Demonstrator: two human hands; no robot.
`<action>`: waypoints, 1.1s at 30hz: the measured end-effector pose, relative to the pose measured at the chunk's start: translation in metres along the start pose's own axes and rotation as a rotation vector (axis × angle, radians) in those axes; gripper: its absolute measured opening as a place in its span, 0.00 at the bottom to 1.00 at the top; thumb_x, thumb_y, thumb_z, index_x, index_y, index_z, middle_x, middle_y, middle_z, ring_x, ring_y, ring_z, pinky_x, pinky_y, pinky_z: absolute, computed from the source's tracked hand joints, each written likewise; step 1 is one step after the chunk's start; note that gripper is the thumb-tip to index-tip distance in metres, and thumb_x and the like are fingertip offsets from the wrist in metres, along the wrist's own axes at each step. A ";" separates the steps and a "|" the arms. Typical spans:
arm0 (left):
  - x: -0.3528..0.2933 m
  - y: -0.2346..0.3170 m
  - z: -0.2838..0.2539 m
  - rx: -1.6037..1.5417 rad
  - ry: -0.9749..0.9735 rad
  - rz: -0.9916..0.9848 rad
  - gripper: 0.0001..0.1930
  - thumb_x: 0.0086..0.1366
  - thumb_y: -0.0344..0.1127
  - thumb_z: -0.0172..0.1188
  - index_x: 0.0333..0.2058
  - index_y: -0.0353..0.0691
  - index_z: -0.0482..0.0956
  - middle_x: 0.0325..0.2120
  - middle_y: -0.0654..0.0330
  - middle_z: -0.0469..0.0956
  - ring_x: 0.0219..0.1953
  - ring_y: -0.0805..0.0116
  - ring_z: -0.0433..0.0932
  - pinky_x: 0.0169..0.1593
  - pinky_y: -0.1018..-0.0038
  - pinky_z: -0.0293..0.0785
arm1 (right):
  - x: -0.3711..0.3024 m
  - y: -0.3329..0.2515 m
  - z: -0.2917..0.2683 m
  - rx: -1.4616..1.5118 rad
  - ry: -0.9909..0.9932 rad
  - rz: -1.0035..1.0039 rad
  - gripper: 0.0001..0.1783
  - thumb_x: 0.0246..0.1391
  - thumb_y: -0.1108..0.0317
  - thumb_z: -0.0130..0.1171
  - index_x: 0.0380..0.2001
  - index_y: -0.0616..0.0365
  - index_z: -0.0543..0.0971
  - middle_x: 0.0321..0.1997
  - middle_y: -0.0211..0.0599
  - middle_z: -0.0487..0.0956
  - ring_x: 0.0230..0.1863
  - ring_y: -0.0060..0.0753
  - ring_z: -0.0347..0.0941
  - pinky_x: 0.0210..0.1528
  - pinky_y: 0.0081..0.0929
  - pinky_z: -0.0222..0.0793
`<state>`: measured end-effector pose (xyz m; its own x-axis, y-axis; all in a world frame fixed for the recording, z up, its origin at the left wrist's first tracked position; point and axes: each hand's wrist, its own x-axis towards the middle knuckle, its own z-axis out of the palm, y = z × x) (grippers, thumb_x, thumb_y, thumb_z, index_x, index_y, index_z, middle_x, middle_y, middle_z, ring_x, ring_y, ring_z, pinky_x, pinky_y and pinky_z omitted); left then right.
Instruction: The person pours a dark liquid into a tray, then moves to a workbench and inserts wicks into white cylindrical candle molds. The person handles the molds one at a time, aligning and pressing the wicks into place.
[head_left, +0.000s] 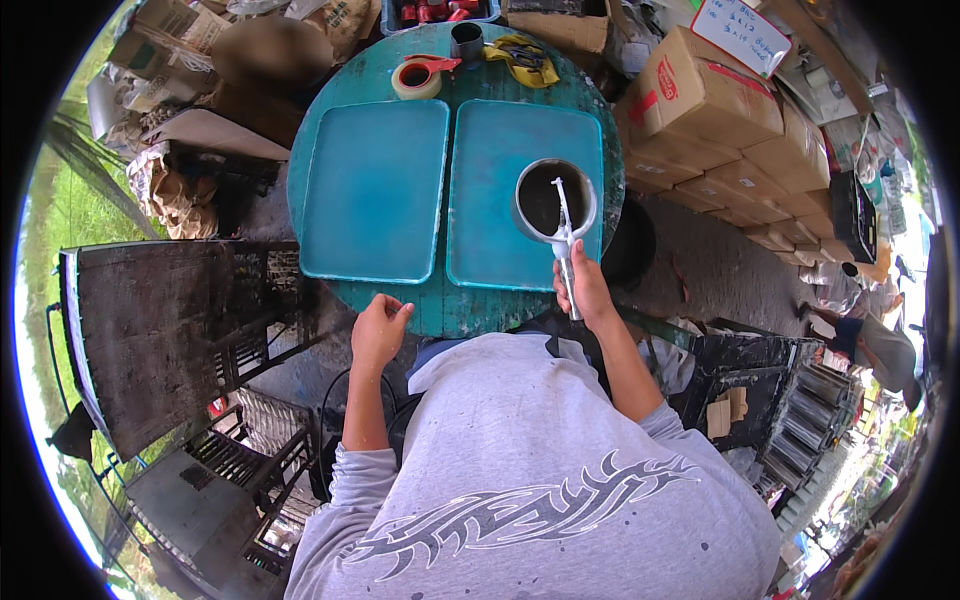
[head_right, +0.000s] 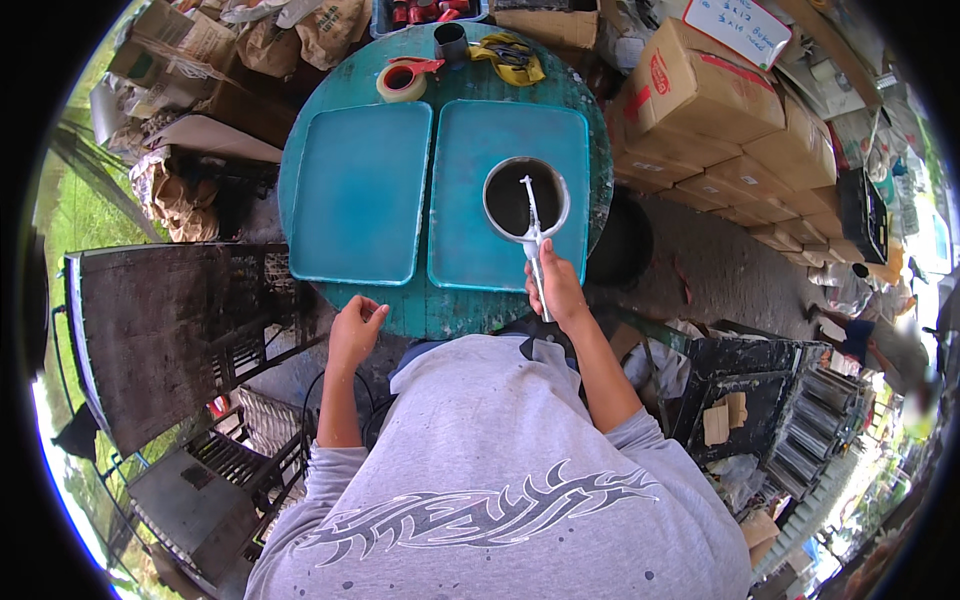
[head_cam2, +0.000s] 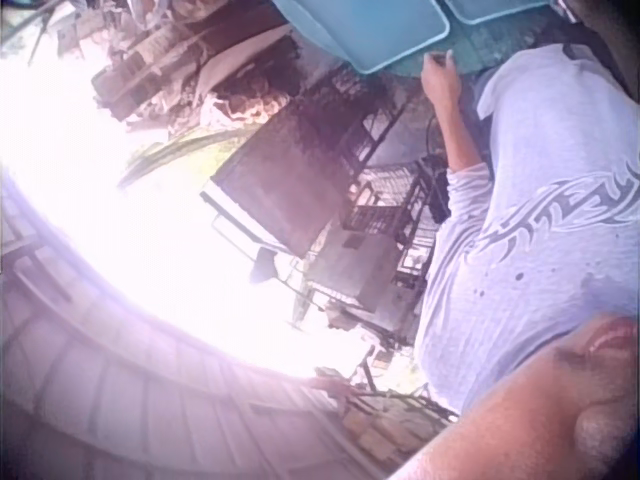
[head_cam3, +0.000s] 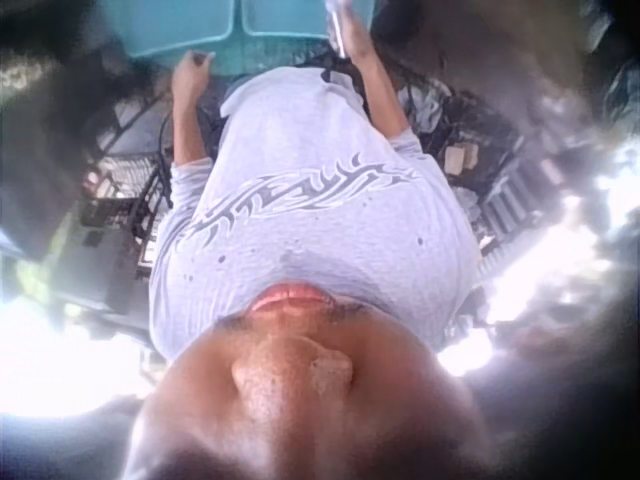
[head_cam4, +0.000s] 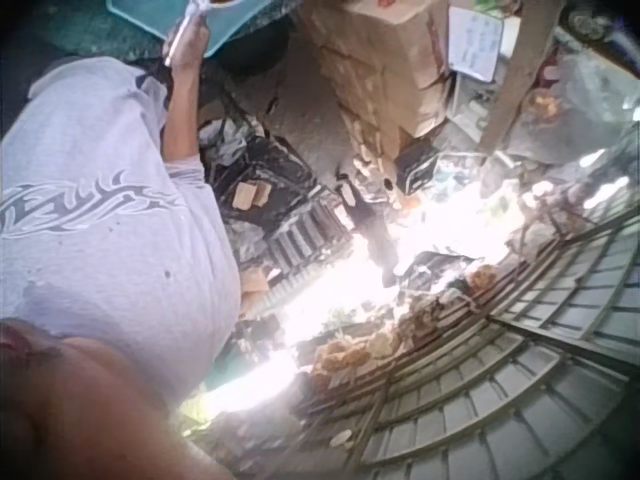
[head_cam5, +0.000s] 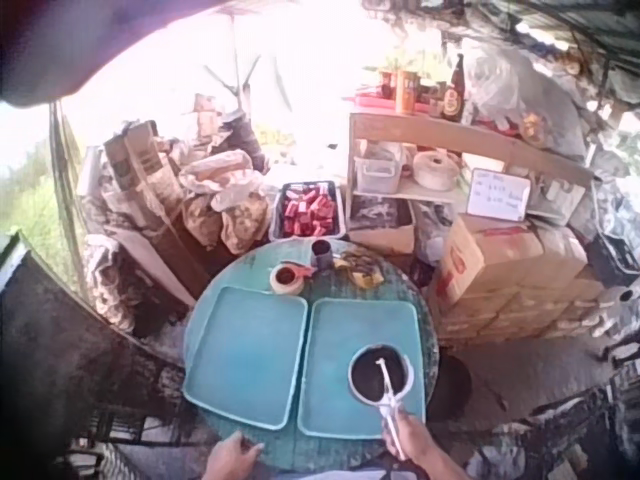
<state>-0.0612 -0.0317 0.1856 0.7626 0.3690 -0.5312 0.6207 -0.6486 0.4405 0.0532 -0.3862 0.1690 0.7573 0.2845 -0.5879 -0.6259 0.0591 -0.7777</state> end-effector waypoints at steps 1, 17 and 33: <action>-0.001 -0.003 0.001 -0.023 0.012 0.002 0.21 0.68 0.51 0.67 0.42 0.36 0.83 0.33 0.52 0.86 0.39 0.52 0.86 0.45 0.59 0.79 | 0.000 0.001 -0.001 -0.001 0.001 -0.002 0.42 0.71 0.25 0.38 0.34 0.58 0.73 0.16 0.28 0.68 0.11 0.20 0.63 0.14 0.20 0.60; -0.006 -0.035 0.018 -0.095 0.001 0.009 0.21 0.70 0.50 0.66 0.44 0.34 0.83 0.36 0.48 0.88 0.41 0.51 0.87 0.47 0.60 0.80 | -0.002 0.013 -0.004 0.015 0.001 0.009 0.41 0.70 0.25 0.41 0.34 0.58 0.74 0.17 0.28 0.69 0.11 0.20 0.64 0.13 0.20 0.59; 0.029 -0.094 -0.013 -0.174 0.034 0.054 0.15 0.76 0.41 0.63 0.48 0.32 0.79 0.36 0.60 0.82 0.36 0.72 0.79 0.43 0.72 0.77 | 0.004 0.028 0.020 0.007 -0.062 0.040 0.41 0.68 0.24 0.46 0.33 0.58 0.72 0.18 0.26 0.66 0.12 0.18 0.61 0.14 0.22 0.61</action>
<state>-0.0956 0.0488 0.1384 0.7994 0.3615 -0.4800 0.5989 -0.5444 0.5874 0.0354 -0.3643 0.1492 0.7189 0.3451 -0.6033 -0.6569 0.0534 -0.7521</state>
